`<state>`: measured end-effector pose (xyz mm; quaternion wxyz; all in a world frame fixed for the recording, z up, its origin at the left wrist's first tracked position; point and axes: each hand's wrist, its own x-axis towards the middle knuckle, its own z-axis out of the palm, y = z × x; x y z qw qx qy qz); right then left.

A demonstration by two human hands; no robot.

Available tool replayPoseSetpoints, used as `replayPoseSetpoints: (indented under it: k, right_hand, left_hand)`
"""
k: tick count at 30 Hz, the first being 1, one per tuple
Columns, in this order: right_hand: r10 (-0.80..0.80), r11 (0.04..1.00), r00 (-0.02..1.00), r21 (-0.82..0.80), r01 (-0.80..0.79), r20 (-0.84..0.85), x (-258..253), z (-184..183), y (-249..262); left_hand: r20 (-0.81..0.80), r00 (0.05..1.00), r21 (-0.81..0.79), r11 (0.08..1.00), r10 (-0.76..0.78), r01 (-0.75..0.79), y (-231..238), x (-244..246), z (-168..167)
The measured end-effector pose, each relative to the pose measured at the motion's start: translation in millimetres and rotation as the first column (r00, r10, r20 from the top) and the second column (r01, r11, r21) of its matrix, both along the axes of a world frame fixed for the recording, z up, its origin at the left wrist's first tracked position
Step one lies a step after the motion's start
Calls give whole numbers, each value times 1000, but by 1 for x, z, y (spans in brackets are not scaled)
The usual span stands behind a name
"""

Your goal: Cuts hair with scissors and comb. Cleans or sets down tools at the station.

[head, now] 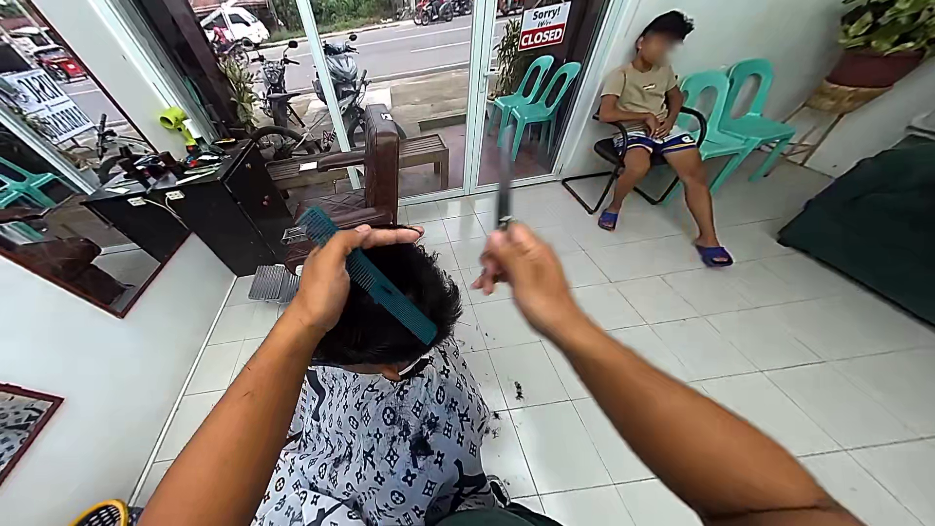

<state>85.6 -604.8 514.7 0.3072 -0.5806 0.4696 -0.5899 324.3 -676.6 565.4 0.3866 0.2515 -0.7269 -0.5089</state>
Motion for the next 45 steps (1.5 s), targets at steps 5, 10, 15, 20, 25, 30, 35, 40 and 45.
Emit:
replayPoseSetpoints:
  k: [5, 10, 15, 20, 25, 30, 35, 40, 45]
  right_hand:
    - [409, 883, 855, 98, -459, 318, 65, 15, 7]
    - [177, 968, 983, -189, -163, 57, -8, -4, -16]
    - [138, 990, 984, 3, -138, -113, -31, -56, -46]
    - [425, 903, 900, 105, -416, -93, -10, -74, -29]
    - [628, 777, 767, -44, -628, 136, -13, -69, -23]
    - [308, 951, 951, -54, -306, 38, -21, -79, -45]
    - [527, 834, 843, 122, -537, 108, -17, -63, -40]
    - [543, 774, 750, 122, -621, 377, -27, -53, -51]
    - [526, 783, 749, 113, -611, 404, -32, -40, -52]
  left_hand:
    - [-40, 993, 129, 986, 109, -104, 11, -9, 7]
    - [87, 980, -262, 953, 177, -148, 18, -8, -4]
    - [321, 946, -580, 800, 51, 154, 49, -11, -28]
    - [47, 994, -483, 873, 98, -64, 28, 74, -21]
    - [568, 796, -610, 756, 208, 238, 11, 50, -19]
    - [701, 655, -708, 387, 282, 591, 30, -30, -38]
    - [605, 761, -715, 581, 235, 389, 5, -39, -3]
    - [234, 941, -337, 928, 246, -159, -16, -21, 14]
    - [185, 955, -388, 910, 233, -147, -7, 28, -3]
